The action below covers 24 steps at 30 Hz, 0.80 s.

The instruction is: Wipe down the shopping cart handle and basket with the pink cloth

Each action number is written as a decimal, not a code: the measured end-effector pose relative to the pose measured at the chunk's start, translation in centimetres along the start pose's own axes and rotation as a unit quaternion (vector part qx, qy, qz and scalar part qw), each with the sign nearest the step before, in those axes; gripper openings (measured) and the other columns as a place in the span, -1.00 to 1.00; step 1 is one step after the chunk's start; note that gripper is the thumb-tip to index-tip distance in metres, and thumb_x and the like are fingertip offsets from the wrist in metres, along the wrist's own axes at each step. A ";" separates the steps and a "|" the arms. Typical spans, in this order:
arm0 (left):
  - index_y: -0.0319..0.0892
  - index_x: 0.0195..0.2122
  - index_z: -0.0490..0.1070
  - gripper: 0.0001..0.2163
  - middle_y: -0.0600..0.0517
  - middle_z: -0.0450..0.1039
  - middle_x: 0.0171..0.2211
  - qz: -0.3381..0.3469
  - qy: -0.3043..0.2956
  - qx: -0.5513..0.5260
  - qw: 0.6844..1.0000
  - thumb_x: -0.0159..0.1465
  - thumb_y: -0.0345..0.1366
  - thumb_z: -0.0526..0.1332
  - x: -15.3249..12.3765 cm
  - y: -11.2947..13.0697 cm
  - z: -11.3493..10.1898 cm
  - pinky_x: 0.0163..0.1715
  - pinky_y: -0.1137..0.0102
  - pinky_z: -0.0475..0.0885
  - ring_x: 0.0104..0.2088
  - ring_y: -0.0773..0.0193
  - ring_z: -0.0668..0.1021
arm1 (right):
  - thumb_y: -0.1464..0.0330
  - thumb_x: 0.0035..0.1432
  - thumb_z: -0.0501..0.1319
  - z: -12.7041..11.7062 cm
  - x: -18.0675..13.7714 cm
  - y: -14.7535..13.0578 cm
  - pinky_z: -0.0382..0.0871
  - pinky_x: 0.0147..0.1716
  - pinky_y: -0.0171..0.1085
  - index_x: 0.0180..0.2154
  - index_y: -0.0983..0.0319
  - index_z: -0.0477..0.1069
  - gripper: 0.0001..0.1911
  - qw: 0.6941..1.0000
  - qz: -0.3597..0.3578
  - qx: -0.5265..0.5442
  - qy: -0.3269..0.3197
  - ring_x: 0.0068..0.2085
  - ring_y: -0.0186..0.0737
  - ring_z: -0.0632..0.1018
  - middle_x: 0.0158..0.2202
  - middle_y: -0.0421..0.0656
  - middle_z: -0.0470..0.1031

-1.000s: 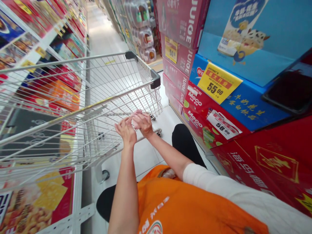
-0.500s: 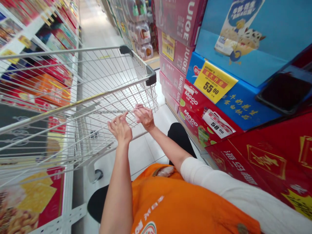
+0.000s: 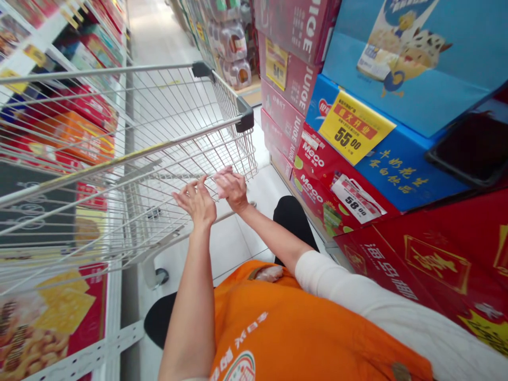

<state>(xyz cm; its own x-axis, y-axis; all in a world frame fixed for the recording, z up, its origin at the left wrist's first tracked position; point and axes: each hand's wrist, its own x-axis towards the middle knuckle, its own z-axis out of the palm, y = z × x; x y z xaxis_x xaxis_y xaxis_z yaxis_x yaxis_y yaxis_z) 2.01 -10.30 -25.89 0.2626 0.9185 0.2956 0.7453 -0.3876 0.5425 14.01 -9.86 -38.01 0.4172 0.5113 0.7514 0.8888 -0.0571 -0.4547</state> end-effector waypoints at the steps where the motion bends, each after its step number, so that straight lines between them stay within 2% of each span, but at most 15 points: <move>1: -0.01 0.22 0.47 -0.47 -0.11 0.41 0.16 0.003 -0.003 0.001 1.000 0.50 -0.15 -0.25 0.1 -0.1 -0.1 0.43 -0.12 -0.32 0.31 -0.02 0.25 | 0.29 0.42 0.09 -0.1 -0.4 0.4 0.35 0.24 -0.24 0.11 0.05 0.51 -0.67 0.999 -0.034 0.006 -0.029 0.15 -0.29 0.47 0.04 -0.12 0.55; 3: 0.00 0.23 0.45 -0.46 -0.09 0.41 0.17 0.015 -0.011 -0.001 1.000 0.51 -0.15 -0.26 0.2 -0.4 -0.3 0.44 -0.09 -0.30 0.31 0.00 0.26 | 0.32 0.41 0.12 -0.9 -0.6 2.3 0.35 0.22 -0.27 0.04 0.06 0.54 -0.72 0.995 -0.074 0.010 -0.064 0.11 -0.34 0.49 0.01 -0.15 0.57; 4: 0.00 0.24 0.45 -0.46 -0.09 0.41 0.18 0.020 -0.015 -0.001 1.000 0.51 -0.15 -0.26 0.2 -0.5 -0.3 0.44 -0.07 -0.29 0.31 0.01 0.26 | 0.33 0.42 0.10 -1.4 -0.4 3.5 0.36 0.22 -0.24 0.01 0.09 0.55 -0.72 0.996 -0.064 0.006 -0.060 0.11 -0.33 0.49 0.00 -0.13 0.57; 6: 0.00 0.24 0.44 -0.47 -0.08 0.41 0.18 0.024 -0.022 0.002 0.999 0.51 -0.15 -0.25 0.2 -0.6 -0.3 0.44 -0.05 -0.28 0.30 0.02 0.27 | 0.39 0.43 0.00 -2.2 0.3 5.7 0.38 0.21 -0.12 0.04 0.21 0.53 -0.65 1.000 0.013 -0.020 -0.014 0.14 -0.25 0.48 0.03 0.01 0.53; 8: -0.01 0.25 0.43 -0.48 -0.09 0.40 0.18 0.020 -0.022 0.009 1.000 0.51 -0.16 -0.23 0.1 -0.5 -0.2 0.44 -0.05 -0.30 0.31 0.02 0.26 | 0.47 0.41 -0.08 -2.4 1.0 6.6 0.38 0.20 -0.02 0.08 0.29 0.48 -0.58 0.990 0.123 -0.035 0.065 0.17 -0.17 0.46 0.06 0.11 0.48; 11: -0.04 0.26 0.42 -0.48 -0.11 0.38 0.19 0.017 -0.010 0.010 1.000 0.51 -0.16 -0.23 0.1 -0.4 0.3 0.44 -0.07 -0.34 0.32 0.00 0.23 | 0.52 0.34 -0.05 -1.6 1.5 4.9 0.36 0.20 -0.01 0.07 0.32 0.50 -0.56 0.958 0.237 0.013 0.161 0.17 -0.12 0.48 0.05 0.12 0.46; 14: -0.05 0.25 0.43 -0.47 -0.12 0.38 0.18 0.017 0.001 0.003 1.000 0.51 -0.13 -0.24 0.1 -0.4 0.6 0.44 -0.06 -0.34 0.33 0.00 0.22 | 0.54 0.31 -0.03 -0.3 0.8 1.4 0.36 0.21 -0.05 0.09 0.38 0.49 -0.56 0.943 0.280 0.038 0.175 0.18 -0.10 0.47 0.04 0.16 0.45; 16: -0.04 0.24 0.43 -0.47 -0.12 0.38 0.18 0.016 0.002 0.007 1.000 0.51 -0.12 -0.24 0.1 -0.4 0.6 0.44 -0.05 -0.33 0.33 0.00 0.21 | 0.52 0.33 -0.01 0.0 0.2 -0.2 0.37 0.21 -0.09 0.11 0.36 0.49 -0.56 0.958 0.253 0.029 0.135 0.19 -0.11 0.47 0.05 0.15 0.45; 18: -0.04 0.25 0.43 -0.47 -0.12 0.38 0.19 0.018 -0.004 0.014 1.000 0.51 -0.12 -0.24 0.1 -0.5 0.4 0.44 -0.05 -0.31 0.33 0.01 0.22 | 0.45 0.37 0.03 -0.3 0.2 -0.3 0.36 0.24 -0.11 0.08 0.29 0.53 -0.61 0.983 0.166 0.023 0.079 0.19 -0.12 0.47 0.08 0.10 0.45; 21: -0.03 0.26 0.42 -0.47 -0.11 0.38 0.20 0.027 -0.014 0.020 0.999 0.51 -0.12 -0.24 -0.1 -0.6 0.0 0.44 -0.06 -0.29 0.33 0.01 0.23 | 0.34 0.42 0.05 -1.4 1.2 2.0 0.29 0.31 -0.08 0.04 0.16 0.57 -0.65 0.999 0.036 -0.001 0.031 0.24 -0.13 0.43 0.13 0.01 0.47; 24: -0.03 0.27 0.40 -0.48 -0.11 0.38 0.21 0.031 -0.016 0.020 0.999 0.51 -0.14 -0.23 -0.3 -0.5 -0.3 0.44 -0.06 -0.28 0.33 0.01 0.22 | 0.34 0.44 0.03 -2.8 1.7 5.2 0.26 0.34 -0.10 0.06 0.11 0.55 -0.64 1.000 -0.005 -0.019 0.005 0.24 -0.19 0.42 0.11 -0.05 0.50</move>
<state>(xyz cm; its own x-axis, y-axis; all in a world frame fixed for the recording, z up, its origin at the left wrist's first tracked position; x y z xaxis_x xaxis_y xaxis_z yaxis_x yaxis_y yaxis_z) 1.36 -10.43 -25.97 0.3277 0.8953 0.3019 0.7511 -0.4407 0.4916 19.85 -11.73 -37.78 0.4103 0.5036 0.7603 0.8994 -0.0857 -0.4286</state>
